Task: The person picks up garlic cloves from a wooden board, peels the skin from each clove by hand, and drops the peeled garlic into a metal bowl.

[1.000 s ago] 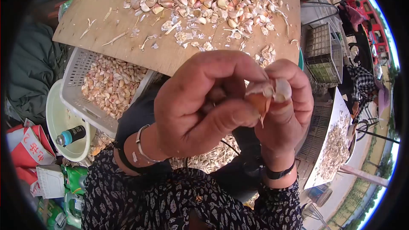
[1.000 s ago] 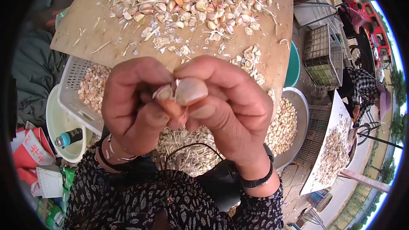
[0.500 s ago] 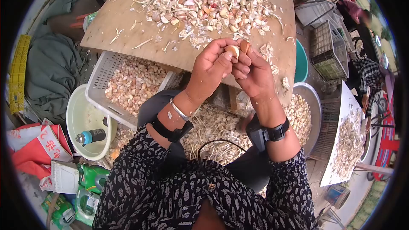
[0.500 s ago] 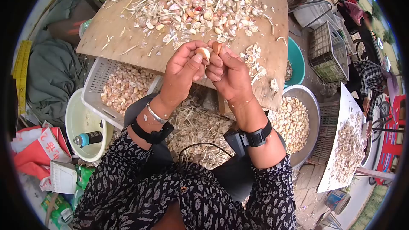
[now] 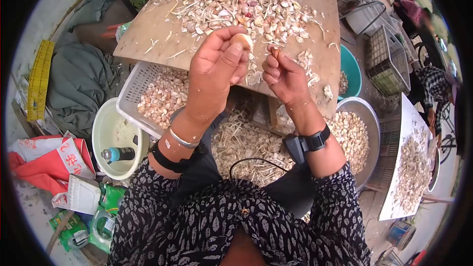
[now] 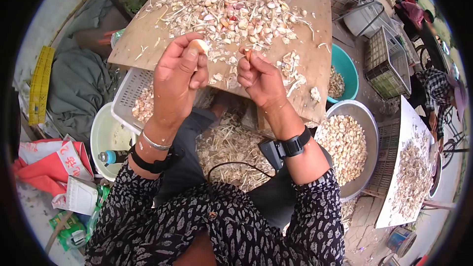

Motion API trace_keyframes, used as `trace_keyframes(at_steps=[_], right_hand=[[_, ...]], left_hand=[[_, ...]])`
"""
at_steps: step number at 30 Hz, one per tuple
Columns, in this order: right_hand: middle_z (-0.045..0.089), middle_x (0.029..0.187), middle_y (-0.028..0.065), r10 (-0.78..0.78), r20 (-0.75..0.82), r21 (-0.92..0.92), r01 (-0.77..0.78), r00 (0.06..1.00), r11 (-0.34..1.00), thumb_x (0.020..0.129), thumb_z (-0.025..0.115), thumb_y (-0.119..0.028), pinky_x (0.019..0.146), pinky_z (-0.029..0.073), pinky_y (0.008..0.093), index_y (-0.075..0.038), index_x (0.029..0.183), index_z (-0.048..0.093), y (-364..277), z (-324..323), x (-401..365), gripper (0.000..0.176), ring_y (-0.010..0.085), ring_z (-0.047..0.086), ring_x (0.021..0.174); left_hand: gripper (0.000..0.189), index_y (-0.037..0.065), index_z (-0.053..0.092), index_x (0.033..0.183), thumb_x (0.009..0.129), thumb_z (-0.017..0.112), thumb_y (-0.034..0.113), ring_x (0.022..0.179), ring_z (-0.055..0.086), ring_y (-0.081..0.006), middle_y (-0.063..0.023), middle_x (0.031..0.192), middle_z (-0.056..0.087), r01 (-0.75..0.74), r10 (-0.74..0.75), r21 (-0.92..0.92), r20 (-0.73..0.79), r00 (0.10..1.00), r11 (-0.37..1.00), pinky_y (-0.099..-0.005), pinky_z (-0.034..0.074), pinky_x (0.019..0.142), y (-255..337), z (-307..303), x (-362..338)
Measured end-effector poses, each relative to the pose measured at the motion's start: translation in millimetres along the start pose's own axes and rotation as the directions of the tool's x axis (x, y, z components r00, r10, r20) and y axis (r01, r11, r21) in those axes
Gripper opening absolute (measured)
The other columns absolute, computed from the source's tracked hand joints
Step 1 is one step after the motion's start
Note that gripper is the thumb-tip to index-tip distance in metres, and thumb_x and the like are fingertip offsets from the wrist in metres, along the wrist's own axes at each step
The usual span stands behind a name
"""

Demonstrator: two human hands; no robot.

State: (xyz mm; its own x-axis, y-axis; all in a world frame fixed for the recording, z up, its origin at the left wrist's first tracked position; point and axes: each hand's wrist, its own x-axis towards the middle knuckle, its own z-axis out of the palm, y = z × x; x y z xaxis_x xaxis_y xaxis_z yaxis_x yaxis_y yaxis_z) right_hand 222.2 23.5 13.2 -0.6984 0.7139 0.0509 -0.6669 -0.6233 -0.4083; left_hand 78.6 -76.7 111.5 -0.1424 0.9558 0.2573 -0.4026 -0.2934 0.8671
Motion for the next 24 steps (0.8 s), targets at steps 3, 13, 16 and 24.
trace_keyframes(at_steps=[3, 13, 16, 24], right_hand=[[0.048, 0.075, 0.0007, -0.065, -0.151, -0.096, 0.051, 0.986, 0.994, 0.093, 0.052, -0.018, 0.052, 0.033, 0.0213, -0.003, 0.106, 0.052, 7.2, 3.6, -0.9, 0.02, 0.0097, 0.04, 0.062], [0.063, 0.077, 0.004, -0.263, -0.05, -0.817, 0.112, 0.963, 0.565, 0.086, 0.063, -0.015, 0.059, 0.043, 0.0231, -0.002, 0.105, 0.065, 57.3, 42.8, 44.2, 0.023, 0.0102, 0.054, 0.065], [0.067, 0.085, 0.0126, -0.468, 0.089, -0.992, 0.123, 0.879, 0.041, 0.079, 0.065, -0.011, 0.07, 0.05, 0.0322, -0.005, 0.098, 0.068, 57.0, -10.2, 86.8, 0.02, 0.0244, 0.064, 0.077], [0.062, 0.081, 0.0163, -0.309, 0.221, -0.744, -0.045, 0.925, -0.667, 0.074, 0.062, -0.011, 0.07, 0.049, 0.0395, -0.004, 0.092, 0.066, 22.4, -52.5, 144.9, 0.019, 0.0319, 0.061, 0.079]], left_hand=[[0.032, 0.0, 0.047, 0.124, 0.095, 0.05, 0.015, 0.07, 0.045, -0.0036, -0.0031, 0.091, 0.057, -0.005, -0.013, 0.061, 0.293, 0.956, 0.998, -0.017, 0.039, 0.062, -19.6, 80.3, 12.3], [0.031, -0.001, 0.049, 0.123, 0.096, 0.047, 0.014, 0.068, 0.042, -0.0015, 0.0055, 0.077, 0.049, 0.168, -0.134, -0.051, 0.396, 0.908, 0.984, -0.0164, 0.036, 0.065, -36.0, 84.4, -28.5], [0.026, -0.003, 0.05, 0.118, 0.097, 0.045, 0.012, 0.054, 0.032, -0.0013, 0.0036, 0.069, 0.043, 0.317, -0.249, -0.212, 0.295, 0.923, 0.924, -0.015, 0.027, 0.049, -38.2, 54.9, -7.3], [0.017, 0.005, 0.052, 0.108, 0.094, 0.048, 0.015, 0.055, 0.038, -0.008, -0.0004, 0.076, 0.048, 0.12, -0.357, -0.478, -0.444, 0.822, 0.87, -0.0222, 0.031, 0.047, -101.3, -104.0, 65.3]])
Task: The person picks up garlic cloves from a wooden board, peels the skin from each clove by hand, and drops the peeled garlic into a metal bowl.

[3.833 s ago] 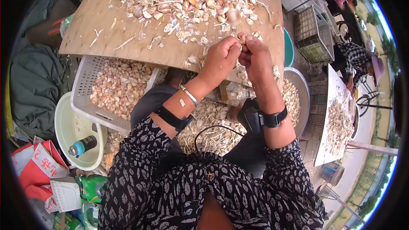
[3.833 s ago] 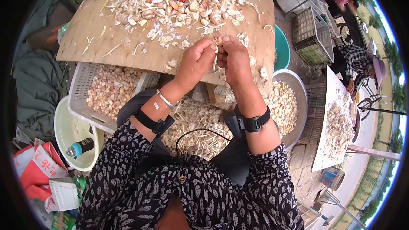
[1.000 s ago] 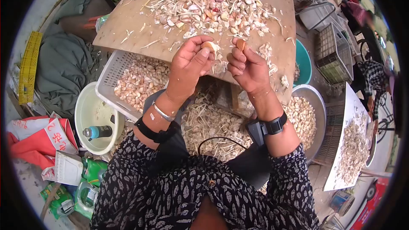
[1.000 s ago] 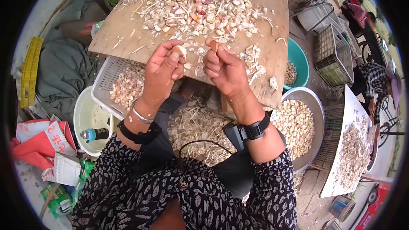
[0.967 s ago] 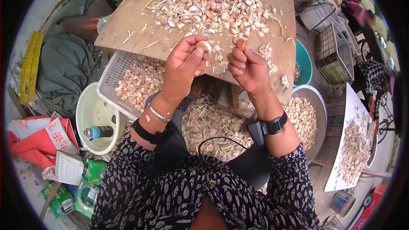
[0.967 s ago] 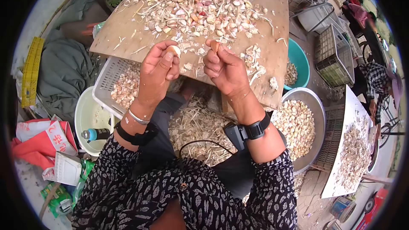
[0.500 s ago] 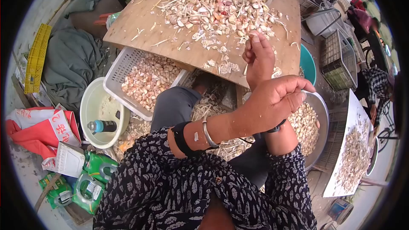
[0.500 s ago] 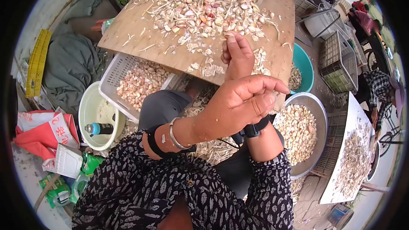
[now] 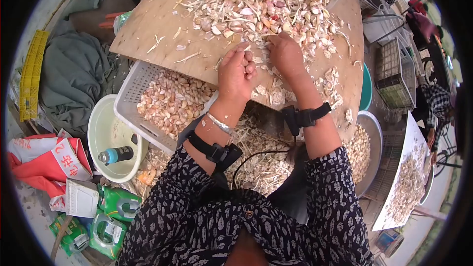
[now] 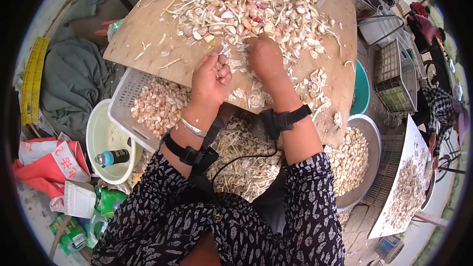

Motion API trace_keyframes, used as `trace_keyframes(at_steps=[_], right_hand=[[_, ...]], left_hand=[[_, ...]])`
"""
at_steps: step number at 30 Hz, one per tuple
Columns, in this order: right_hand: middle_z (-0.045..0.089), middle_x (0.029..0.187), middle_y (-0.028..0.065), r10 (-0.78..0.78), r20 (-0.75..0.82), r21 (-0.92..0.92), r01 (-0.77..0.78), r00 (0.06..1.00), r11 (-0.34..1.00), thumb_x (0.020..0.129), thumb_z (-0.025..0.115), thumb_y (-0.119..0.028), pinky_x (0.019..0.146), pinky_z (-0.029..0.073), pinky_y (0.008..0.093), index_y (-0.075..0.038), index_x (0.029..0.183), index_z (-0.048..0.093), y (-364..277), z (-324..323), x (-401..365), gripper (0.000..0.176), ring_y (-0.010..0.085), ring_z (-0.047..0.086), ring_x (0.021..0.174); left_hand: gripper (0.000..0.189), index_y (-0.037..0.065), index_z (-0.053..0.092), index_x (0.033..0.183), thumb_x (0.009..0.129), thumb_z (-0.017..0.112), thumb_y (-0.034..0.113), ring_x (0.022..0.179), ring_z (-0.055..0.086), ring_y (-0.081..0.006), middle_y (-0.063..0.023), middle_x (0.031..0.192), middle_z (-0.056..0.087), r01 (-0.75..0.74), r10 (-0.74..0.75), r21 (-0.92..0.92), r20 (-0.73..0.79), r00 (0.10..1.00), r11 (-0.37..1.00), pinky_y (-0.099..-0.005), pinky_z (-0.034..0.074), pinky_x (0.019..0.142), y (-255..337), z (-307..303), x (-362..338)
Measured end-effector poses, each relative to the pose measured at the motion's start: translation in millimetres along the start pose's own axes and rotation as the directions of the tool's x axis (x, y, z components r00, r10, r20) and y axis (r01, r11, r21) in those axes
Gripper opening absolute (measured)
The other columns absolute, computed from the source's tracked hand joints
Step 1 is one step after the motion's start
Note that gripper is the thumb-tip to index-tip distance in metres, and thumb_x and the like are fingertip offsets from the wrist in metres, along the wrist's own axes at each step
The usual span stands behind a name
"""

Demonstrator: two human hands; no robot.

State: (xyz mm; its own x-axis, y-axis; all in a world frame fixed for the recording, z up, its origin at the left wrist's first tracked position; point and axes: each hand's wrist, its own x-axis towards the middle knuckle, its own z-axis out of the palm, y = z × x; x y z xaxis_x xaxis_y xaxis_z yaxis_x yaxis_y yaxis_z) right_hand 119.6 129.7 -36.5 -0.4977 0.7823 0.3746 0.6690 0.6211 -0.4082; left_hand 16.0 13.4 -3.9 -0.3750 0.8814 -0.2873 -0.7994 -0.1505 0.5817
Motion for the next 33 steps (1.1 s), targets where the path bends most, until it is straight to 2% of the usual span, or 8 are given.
trace_keyframes(at_steps=[4, 6, 12, 15, 17, 24, 27, 33], right_hand=[[0.062, 0.079, 0.0139, 0.275, 0.103, 0.365, -0.294, 0.956, 0.884, 0.081, 0.059, -0.009, 0.059, 0.049, 0.0342, -0.003, 0.088, 0.065, -5.5, -42.6, -2.6, 0.011, 0.0238, 0.059, 0.067], [0.062, 0.079, 0.0088, 0.27, 0.355, 0.913, -0.394, 0.895, 0.104, 0.086, 0.056, -0.009, 0.055, 0.047, 0.0269, 0.0, 0.095, 0.064, -23.0, -81.1, -20.0, 0.014, 0.0151, 0.058, 0.065], [0.058, 0.098, 0.014, -0.53, -0.137, 0.918, -0.094, 0.837, -0.386, 0.09, 0.058, -0.014, 0.057, 0.051, 0.0238, -0.001, 0.103, 0.059, -112.6, -152.7, -74.4, 0.019, 0.0112, 0.058, 0.068], [0.062, 0.087, 0.0204, -0.533, -0.441, 0.774, 0.006, 0.722, -0.633, 0.085, 0.065, -0.012, 0.056, 0.046, 0.0242, 0.008, 0.089, 0.063, -157.4, -146.7, -65.9, 0.021, 0.019, 0.057, 0.054], [0.062, 0.084, 0.0202, -0.14, -0.608, 0.471, 0.212, 0.782, -0.856, 0.087, 0.064, -0.016, 0.045, 0.048, 0.0209, 0.003, 0.087, 0.067, -184.5, -141.9, -77.4, 0.019, 0.0128, 0.056, 0.053], [0.062, 0.078, 0.0176, -0.007, -0.665, 0.358, 0.311, 0.747, -0.881, 0.089, 0.062, -0.018, 0.041, 0.046, 0.023, 0.007, 0.09, 0.067, -184.6, -130.3, -58.0, 0.026, 0.0142, 0.056, 0.051], [0.061, 0.089, 0.0224, -0.499, -0.356, 0.808, -0.008, 0.79, -0.589, 0.087, 0.064, -0.015, 0.046, 0.044, 0.0226, 0.004, 0.085, 0.059, -138.2, -153.2, -44.2, 0.02, 0.0163, 0.055, 0.05], [0.059, 0.085, 0.0092, 0.098, 0.259, 0.913, -0.211, 0.961, -0.348, 0.087, 0.064, -0.022, 0.049, 0.043, 0.0237, 0.002, 0.107, 0.057, -81.4, -94.2, -41.3, 0.032, 0.011, 0.052, 0.059]], left_hand=[[0.017, 0.006, 0.052, 0.108, 0.093, 0.049, 0.014, 0.056, 0.039, -0.0086, -0.0005, 0.077, 0.048, 0.031, -0.034, -0.084, -0.035, 0.999, 0.996, -0.0224, 0.031, 0.047, 9.8, -11.2, 12.5], [0.017, 0.006, 0.052, 0.108, 0.093, 0.049, 0.013, 0.057, 0.039, -0.0087, -0.0005, 0.077, 0.048, 0.004, -0.003, -0.02, 0.058, 0.998, 1.0, -0.0222, 0.03, 0.046, 12.4, -8.9, 11.5], [0.019, 0.004, 0.05, 0.11, 0.093, 0.049, 0.013, 0.056, 0.039, -0.0087, -0.0008, 0.077, 0.048, 0.136, -0.137, 0.023, 0.06, 0.989, 0.99, -0.0219, 0.031, 0.046, -2.3, 2.4, 1.9], [0.019, 0.003, 0.049, 0.109, 0.093, 0.05, 0.012, 0.055, 0.04, -0.0083, -0.0009, 0.077, 0.048, 0.137, -0.141, 0.039, 0.092, 0.986, 0.99, -0.0215, 0.031, 0.046, -13.8, 4.1, -2.4], [0.019, 0.003, 0.049, 0.109, 0.093, 0.05, 0.012, 0.055, 0.04, -0.0082, -0.001, 0.077, 0.049, 0.138, -0.141, 0.038, 0.115, 0.983, 0.99, -0.0214, 0.03, 0.046, -17.4, 8.8, -1.6], [0.016, 0.004, 0.052, 0.107, 0.093, 0.05, 0.013, 0.056, 0.04, -0.0076, -0.0005, 0.076, 0.048, 0.169, -0.171, 0.035, 0.077, 0.982, 0.985, -0.0208, 0.03, 0.046, -13.5, 7.5, -5.8], [0.018, 0.003, 0.053, 0.107, 0.094, 0.049, 0.015, 0.056, 0.042, -0.009, -0.0012, 0.076, 0.05, 0.253, -0.248, -0.116, 0.058, 0.967, 0.96, -0.0233, 0.032, 0.048, -10.8, 0.7, -4.5], [0.021, 0.004, 0.054, 0.106, 0.096, 0.046, 0.021, 0.055, 0.042, -0.01, -0.0007, 0.074, 0.05, 0.218, -0.218, -0.177, 0.023, 0.976, 0.96, -0.0236, 0.033, 0.049, 4.3, 0.2, -0.4]])
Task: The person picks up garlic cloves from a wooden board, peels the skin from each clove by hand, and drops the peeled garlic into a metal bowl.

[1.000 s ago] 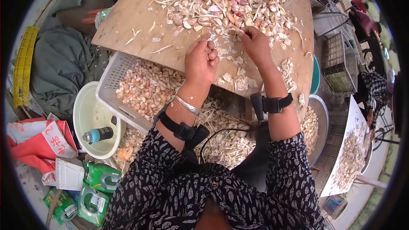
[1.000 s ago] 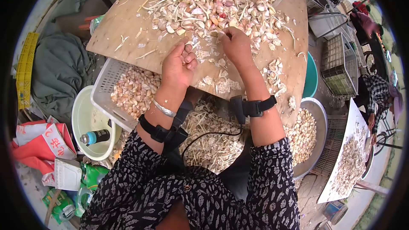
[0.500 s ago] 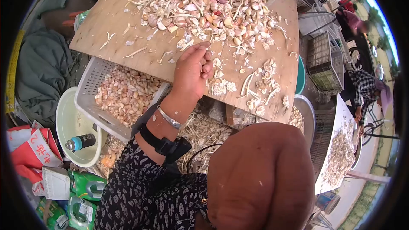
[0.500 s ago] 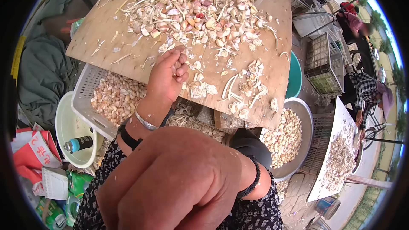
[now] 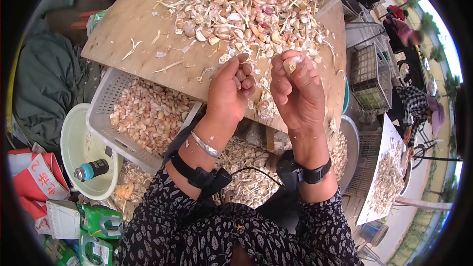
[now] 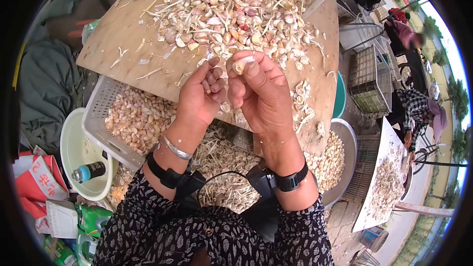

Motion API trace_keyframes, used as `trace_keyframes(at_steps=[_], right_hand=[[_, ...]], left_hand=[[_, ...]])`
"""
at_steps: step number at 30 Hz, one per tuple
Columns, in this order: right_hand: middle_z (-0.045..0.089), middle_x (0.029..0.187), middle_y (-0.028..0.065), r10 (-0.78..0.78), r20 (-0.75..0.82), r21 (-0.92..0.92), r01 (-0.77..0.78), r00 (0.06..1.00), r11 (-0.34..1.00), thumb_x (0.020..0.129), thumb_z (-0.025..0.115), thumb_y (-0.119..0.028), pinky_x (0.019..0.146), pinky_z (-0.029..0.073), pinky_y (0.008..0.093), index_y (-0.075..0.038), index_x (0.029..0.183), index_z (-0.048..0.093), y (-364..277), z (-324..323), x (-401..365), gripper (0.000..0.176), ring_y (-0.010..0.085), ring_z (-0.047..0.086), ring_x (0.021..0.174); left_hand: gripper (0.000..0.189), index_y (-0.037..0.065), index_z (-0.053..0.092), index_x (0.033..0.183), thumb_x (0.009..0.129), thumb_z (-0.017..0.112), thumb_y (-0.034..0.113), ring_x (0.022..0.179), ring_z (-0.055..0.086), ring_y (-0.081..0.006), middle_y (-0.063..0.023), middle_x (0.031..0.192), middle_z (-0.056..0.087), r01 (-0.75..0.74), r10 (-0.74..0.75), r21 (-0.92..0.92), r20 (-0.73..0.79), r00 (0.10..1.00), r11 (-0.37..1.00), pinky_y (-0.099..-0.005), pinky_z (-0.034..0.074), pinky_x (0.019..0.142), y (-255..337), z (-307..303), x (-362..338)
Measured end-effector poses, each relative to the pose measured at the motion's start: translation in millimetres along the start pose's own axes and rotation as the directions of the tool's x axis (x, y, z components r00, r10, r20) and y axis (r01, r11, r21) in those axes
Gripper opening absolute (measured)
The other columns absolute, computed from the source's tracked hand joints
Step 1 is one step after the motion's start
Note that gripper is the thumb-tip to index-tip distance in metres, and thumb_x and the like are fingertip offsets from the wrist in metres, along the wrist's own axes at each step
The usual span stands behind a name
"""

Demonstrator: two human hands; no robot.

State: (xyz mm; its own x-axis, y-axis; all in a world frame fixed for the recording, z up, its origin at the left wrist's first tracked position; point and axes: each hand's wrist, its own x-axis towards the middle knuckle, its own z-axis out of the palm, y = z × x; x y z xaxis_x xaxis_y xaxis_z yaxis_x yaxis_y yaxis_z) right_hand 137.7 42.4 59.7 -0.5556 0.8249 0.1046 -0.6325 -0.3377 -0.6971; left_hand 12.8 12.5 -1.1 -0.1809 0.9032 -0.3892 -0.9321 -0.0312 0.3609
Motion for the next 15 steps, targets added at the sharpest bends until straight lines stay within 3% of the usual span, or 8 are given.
trace_keyframes(at_steps=[2, 5, 7, 9, 11, 13, 14, 15], right_hand=[[0.059, 0.086, 0.0089, -0.001, -0.032, -0.021, 0.0, 1.0, 1.0, 0.088, 0.063, -0.022, 0.051, 0.043, 0.0238, 0.002, 0.107, 0.056, 8.9, -5.5, 2.7, 0.031, 0.0109, 0.052, 0.059], [0.062, 0.086, 0.0075, -0.028, -0.071, -0.071, 0.023, 0.997, 0.997, 0.087, 0.064, -0.018, 0.056, 0.045, 0.0235, 0.001, 0.108, 0.058, 17.8, -7.7, 7.3, 0.029, 0.0105, 0.055, 0.062], [0.063, 0.082, 0.006, -0.04, -0.148, -0.52, -0.044, 0.988, 0.853, 0.086, 0.066, -0.015, 0.059, 0.046, 0.023, 0.001, 0.109, 0.06, 19.7, -4.8, 10.8, 0.029, 0.0096, 0.057, 0.067], [0.066, 0.086, 0.0039, -0.09, -0.284, -0.624, -0.112, 0.955, 0.773, 0.083, 0.069, -0.015, 0.058, 0.047, 0.0228, 0.001, 0.104, 0.065, 9.9, -17.7, 30.0, 0.026, 0.0077, 0.058, 0.068], [0.068, 0.085, 0.0067, -0.295, -0.367, -0.864, -0.206, 0.882, 0.46, 0.082, 0.068, -0.019, 0.056, 0.048, 0.0267, -0.001, 0.102, 0.067, -1.0, -61.8, 67.1, 0.027, 0.0123, 0.061, 0.068], [0.067, 0.08, 0.0107, -0.325, -0.076, -0.973, -0.141, 0.943, -0.182, 0.081, 0.066, -0.022, 0.059, 0.049, 0.0314, -0.003, 0.1, 0.067, -10.1, -95.3, 100.1, 0.027, 0.0193, 0.063, 0.067], [0.067, 0.08, 0.0107, -0.327, -0.074, -0.973, -0.141, 0.942, -0.184, 0.081, 0.066, -0.022, 0.059, 0.049, 0.0314, -0.003, 0.1, 0.067, -6.1, -105.2, 109.8, 0.027, 0.0193, 0.063, 0.067], [0.066, 0.078, 0.0121, -0.27, 0.124, -0.91, 0.001, 0.955, -0.414, 0.08, 0.065, -0.022, 0.061, 0.049, 0.0335, -0.004, 0.099, 0.067, -1.5, -109.5, 116.8, 0.027, 0.0223, 0.063, 0.068]], left_hand=[[0.026, 0.005, 0.055, 0.106, 0.096, 0.047, 0.027, 0.057, 0.043, -0.0087, 0.0014, 0.074, 0.055, -0.014, 0.015, -0.003, 0.087, 0.996, 1.0, -0.0223, 0.031, 0.049, 1.5, -3.4, 0.6], [0.031, 0.005, 0.055, 0.105, 0.097, 0.045, 0.033, 0.058, 0.045, -0.0097, -0.0002, 0.078, 0.055, 0.008, -0.008, 0.002, 0.046, 0.999, 1.0, -0.0225, 0.032, 0.048, 2.7, -2.4, -2.9], [0.037, 0.005, 0.055, 0.104, 0.097, 0.042, 0.038, 0.06, 0.047, -0.0113, -0.0023, 0.08, 0.055, 0.039, -0.038, -0.02, 0.071, 0.997, 0.999, -0.023, 0.034, 0.049, 5.4, -1.9, -7.2], [0.038, 0.005, 0.055, 0.102, 0.097, 0.04, 0.04, 0.062, 0.049, -0.013, -0.0037, 0.08, 0.055, 0.082, -0.08, -0.024, 0.054, 0.995, 0.996, -0.0241, 0.037, 0.05, 6.6, 1.6, -7.6], [0.03, 0.006, 0.055, 0.098, 0.096, 0.046, 0.035, 0.062, 0.049, -0.0137, -0.0043, 0.079, 0.054, 0.087, -0.083, -0.046, 0.072, 0.994, 0.995, -0.0242, 0.037, 0.048, 5.1, -6.3, -0.4], [0.019, 0.007, 0.055, 0.094, 0.094, 0.051, 0.026, 0.062, 0.049, -0.0139, -0.0042, 0.079, 0.054, 0.062, -0.063, 0.009, 0.074, 0.995, 0.998, -0.0235, 0.035, 0.045, 6.0, -7.4, 2.4], [0.019, 0.007, 0.055, 0.094, 0.094, 0.051, 0.026, 0.062, 0.049, -0.0139, -0.0042, 0.079, 0.054, 0.062, -0.063, 0.008, 0.077, 0.995, 0.998, -0.0235, 0.035, 0.045, 6.0, -6.3, 3.4], [0.016, 0.007, 0.055, 0.094, 0.093, 0.053, 0.022, 0.061, 0.049, -0.0138, -0.0039, 0.078, 0.054, 0.064, -0.063, -0.007, 0.079, 0.995, 0.998, -0.0231, 0.035, 0.045, 5.7, -5.4, 4.9]])
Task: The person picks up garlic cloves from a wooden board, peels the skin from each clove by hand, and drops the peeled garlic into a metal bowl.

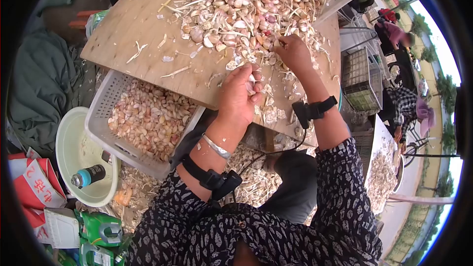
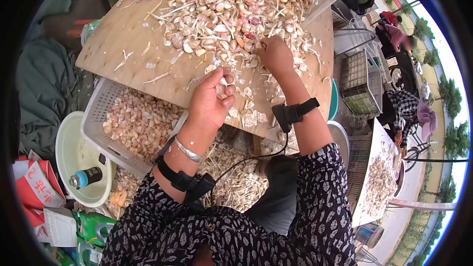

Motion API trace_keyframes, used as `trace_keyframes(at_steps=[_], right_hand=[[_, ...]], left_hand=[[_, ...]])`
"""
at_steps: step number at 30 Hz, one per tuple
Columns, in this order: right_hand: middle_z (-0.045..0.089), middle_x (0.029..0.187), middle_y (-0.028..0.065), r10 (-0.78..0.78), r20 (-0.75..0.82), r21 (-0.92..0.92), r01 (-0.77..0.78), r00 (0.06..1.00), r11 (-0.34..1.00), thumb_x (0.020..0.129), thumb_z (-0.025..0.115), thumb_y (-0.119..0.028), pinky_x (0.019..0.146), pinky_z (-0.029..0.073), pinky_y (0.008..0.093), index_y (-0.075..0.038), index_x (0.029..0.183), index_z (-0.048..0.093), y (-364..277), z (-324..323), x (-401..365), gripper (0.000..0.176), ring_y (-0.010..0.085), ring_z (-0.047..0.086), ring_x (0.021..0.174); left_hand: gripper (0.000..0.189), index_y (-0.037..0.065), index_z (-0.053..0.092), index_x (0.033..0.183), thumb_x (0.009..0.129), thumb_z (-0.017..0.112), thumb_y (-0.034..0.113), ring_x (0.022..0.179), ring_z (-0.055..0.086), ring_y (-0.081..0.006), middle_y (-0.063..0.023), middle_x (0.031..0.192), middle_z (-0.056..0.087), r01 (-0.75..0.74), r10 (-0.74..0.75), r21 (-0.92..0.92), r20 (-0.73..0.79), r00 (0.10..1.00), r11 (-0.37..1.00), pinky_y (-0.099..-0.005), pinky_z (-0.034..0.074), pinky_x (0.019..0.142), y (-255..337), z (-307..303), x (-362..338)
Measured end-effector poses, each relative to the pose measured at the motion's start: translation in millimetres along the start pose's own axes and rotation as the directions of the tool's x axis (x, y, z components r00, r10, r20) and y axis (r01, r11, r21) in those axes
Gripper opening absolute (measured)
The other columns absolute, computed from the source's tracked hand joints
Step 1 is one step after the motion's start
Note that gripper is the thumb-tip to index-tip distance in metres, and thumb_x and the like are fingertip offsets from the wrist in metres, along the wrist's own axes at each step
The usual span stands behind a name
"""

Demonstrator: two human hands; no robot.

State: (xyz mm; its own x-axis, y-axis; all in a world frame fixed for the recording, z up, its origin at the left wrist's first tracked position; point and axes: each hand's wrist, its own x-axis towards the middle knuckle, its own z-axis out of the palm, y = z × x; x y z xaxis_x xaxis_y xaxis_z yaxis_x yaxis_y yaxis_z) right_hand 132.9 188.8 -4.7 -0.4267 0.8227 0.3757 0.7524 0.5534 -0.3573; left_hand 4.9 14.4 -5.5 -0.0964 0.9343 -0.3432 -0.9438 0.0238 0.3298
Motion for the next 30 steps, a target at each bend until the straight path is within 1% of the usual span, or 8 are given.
trace_keyframes(at_steps=[5, 7, 10, 14, 18, 22, 25, 30], right_hand=[[0.064, 0.077, 0.0096, 0.086, 0.08, 0.01, -0.088, 0.993, 0.996, 0.084, 0.063, -0.021, 0.06, 0.048, 0.0312, -0.001, 0.096, 0.065, 10.6, -4.1, -4.7, 0.023, 0.0197, 0.061, 0.067], [0.062, 0.08, 0.0049, 0.348, 0.434, 0.788, -0.537, 0.831, 0.301, 0.088, 0.06, -0.019, 0.057, 0.046, 0.0255, 0.002, 0.096, 0.064, 5.8, -24.9, -25.7, 0.023, 0.0128, 0.057, 0.065], [0.06, 0.082, 0.002, 0.241, 0.436, 0.88, -0.467, 0.867, 0.088, 0.091, 0.058, -0.017, 0.056, 0.043, 0.0207, 0.004, 0.096, 0.063, -14.5, -47.0, -58.4, 0.022, 0.0082, 0.053, 0.065], [0.061, 0.084, 0.0035, 0.193, 0.285, 0.671, -0.339, 0.939, 0.659, 0.087, 0.064, -0.019, 0.058, 0.043, 0.0195, 0.001, 0.09, 0.066, -61.2, -71.9, -94.3, 0.02, 0.0045, 0.053, 0.07], [0.058, 0.067, -0.0025, 0.412, 0.167, 0.741, -0.39, 0.896, 0.547, 0.084, 0.067, -0.017, 0.05, 0.043, 0.022, -0.002, 0.092, 0.069, -24.2, -62.3, -67.2, 0.017, 0.0048, 0.051, 0.058], [0.066, 0.074, 0.0123, 0.092, -0.218, 0.08, -0.076, 0.972, 0.994, 0.079, 0.065, -0.024, 0.065, 0.05, 0.0358, -0.004, 0.087, 0.07, 46.1, -31.1, 6.4, 0.022, 0.0261, 0.064, 0.068], [0.066, 0.087, 0.0187, 0.157, 0.044, -0.421, -0.124, 0.987, 0.898, 0.075, 0.063, -0.03, 0.076, 0.049, 0.0419, -0.009, 0.086, 0.071, 50.6, -18.5, 42.5, 0.026, 0.0349, 0.063, 0.082], [0.066, 0.08, 0.0137, 0.267, 0.111, -0.235, -0.235, 0.957, 0.943, 0.078, 0.062, -0.033, 0.075, 0.049, 0.0382, -0.007, 0.085, 0.07, 63.2, -12.9, 50.3, 0.028, 0.0303, 0.064, 0.078]], left_hand=[[0.013, 0.006, 0.055, 0.094, 0.092, 0.054, 0.019, 0.059, 0.048, -0.0136, -0.0038, 0.077, 0.053, -0.013, 0.013, -0.005, -0.019, 1.0, 1.0, -0.0229, 0.034, 0.044, -2.3, 0.2, 4.5], [0.016, 0.005, 0.055, 0.093, 0.092, 0.054, 0.021, 0.059, 0.049, -0.0134, -0.004, 0.077, 0.054, -0.035, 0.037, 0.048, -0.047, 0.998, 0.998, -0.0228, 0.034, 0.044, -6.0, 1.8, 5.0], [0.021, 0.004, 0.055, 0.095, 0.093, 0.055, 0.024, 0.059, 0.05, -0.0133, -0.0039, 0.076, 0.054, -0.031, 0.027, 0.147, 0.031, 0.999, 0.989, -0.0231, 0.035, 0.045, -14.2, 9.0, 0.8], [0.025, 0.008, 0.056, 0.097, 0.091, 0.058, 0.032, 0.061, 0.051, -0.013, -0.0027, 0.076, 0.054, 0.063, -0.067, 0.269, 0.005, 0.998, 0.961, -0.0226, 0.035, 0.046, -22.7, 23.6, -14.4], [0.024, 0.013, 0.052, 0.086, 0.091, 0.056, 0.036, 0.057, 0.048, -0.0117, -0.0022, 0.074, 0.052, 0.151, -0.146, 0.108, -0.054, 0.988, 0.983, -0.0221, 0.033, 0.045, -34.2, 5.3, -6.0], [0.03, 0.014, 0.045, 0.075, 0.093, 0.052, 0.037, 0.051, 0.042, -0.0102, -0.0024, 0.07, 0.049, 0.174, -0.173, -0.002, 0.107, 0.979, 0.985, -0.0208, 0.028, 0.041, -23.1, 6.8, -3.8], [0.032, 0.014, 0.043, 0.073, 0.094, 0.05, 0.037, 0.05, 0.041, -0.0099, -0.0022, 0.069, 0.048, 0.155, -0.155, 0.009, 0.09, 0.984, 0.988, -0.0212, 0.028, 0.042, -13.4, 16.5, 2.3], [0.031, 0.013, 0.045, 0.075, 0.094, 0.05, 0.037, 0.053, 0.043, -0.0112, -0.0022, 0.069, 0.049, 0.097, -0.098, 0.029, 0.016, 0.995, 0.995, -0.0218, 0.031, 0.045, -10.5, 13.0, 7.5]])
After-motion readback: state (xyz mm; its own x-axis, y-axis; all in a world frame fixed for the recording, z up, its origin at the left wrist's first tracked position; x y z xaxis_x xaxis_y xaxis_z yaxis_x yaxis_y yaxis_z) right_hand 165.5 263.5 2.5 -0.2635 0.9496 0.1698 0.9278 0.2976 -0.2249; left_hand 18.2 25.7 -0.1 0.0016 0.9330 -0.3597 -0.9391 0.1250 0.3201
